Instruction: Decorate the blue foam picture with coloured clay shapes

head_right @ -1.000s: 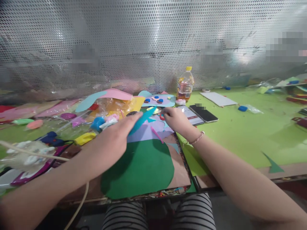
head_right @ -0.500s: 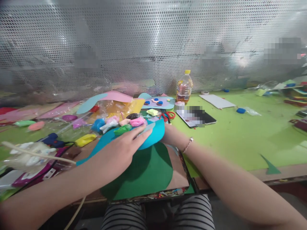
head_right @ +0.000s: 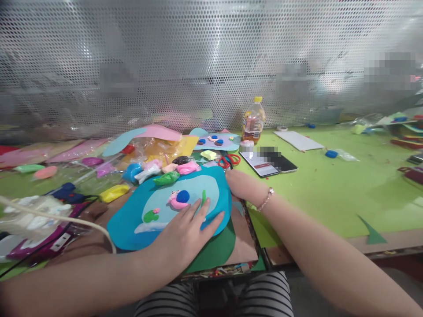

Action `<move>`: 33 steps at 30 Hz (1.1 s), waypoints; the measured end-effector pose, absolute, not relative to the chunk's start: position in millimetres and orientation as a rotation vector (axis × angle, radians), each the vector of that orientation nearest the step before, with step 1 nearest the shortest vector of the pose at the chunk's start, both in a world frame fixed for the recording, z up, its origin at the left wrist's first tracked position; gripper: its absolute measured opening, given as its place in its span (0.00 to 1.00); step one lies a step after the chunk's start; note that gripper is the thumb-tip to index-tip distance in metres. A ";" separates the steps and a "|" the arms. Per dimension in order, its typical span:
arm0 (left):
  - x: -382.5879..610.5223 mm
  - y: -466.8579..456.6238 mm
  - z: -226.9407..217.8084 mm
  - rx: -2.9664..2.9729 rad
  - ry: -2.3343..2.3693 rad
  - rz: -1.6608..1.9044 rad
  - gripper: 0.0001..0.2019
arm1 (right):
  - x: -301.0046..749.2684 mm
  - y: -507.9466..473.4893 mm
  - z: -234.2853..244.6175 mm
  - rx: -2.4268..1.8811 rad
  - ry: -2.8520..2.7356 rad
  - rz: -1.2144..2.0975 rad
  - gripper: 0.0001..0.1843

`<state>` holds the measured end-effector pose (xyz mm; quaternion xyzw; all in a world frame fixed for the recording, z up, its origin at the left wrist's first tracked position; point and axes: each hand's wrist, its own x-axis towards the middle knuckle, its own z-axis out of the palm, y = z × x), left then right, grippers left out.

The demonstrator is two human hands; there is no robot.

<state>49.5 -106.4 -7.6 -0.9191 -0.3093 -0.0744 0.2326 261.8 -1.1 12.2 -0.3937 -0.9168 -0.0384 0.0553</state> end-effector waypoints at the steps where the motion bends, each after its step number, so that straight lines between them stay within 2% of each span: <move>1: 49.2 -107.7 -8.2 -2.505 -0.824 -0.247 0.23 | 263.0 -0.6 12.5 -1.234 -2.811 -0.135 0.14; 6: 48.1 -116.0 -15.1 -2.482 -0.617 -0.404 0.17 | 260.8 0.9 11.7 -1.451 -2.875 -0.228 0.10; 16: 47.3 -113.0 -17.1 -2.467 -0.664 -0.338 0.15 | 258.7 -4.2 29.2 -1.677 -2.729 -0.401 0.14; 19: 48.0 -114.5 -16.3 -2.405 -0.753 -0.346 0.14 | 250.5 -6.1 33.3 -1.580 -2.619 -0.097 0.18; 22: 47.9 -122.5 -14.9 -2.412 -0.816 -0.300 0.13 | 237.8 -9.7 32.4 -1.402 -2.544 0.272 0.17; 24: 47.5 -129.3 -14.1 -2.464 -0.843 -0.277 0.15 | 230.8 -11.4 28.9 -1.277 -2.538 0.342 0.17; 27: 46.9 -135.6 -14.2 -2.664 -0.831 -0.246 0.31 | 225.6 -11.4 22.4 -1.131 -2.559 0.344 0.17; 29: 46.4 -135.4 -15.9 -2.793 -0.782 -0.190 0.37 | 225.0 -10.2 19.8 -1.095 -2.561 0.358 0.18; 33: 44.8 -130.8 -23.1 -2.903 -0.791 -0.161 0.37 | 226.8 -7.8 20.8 -0.970 -2.511 0.517 0.16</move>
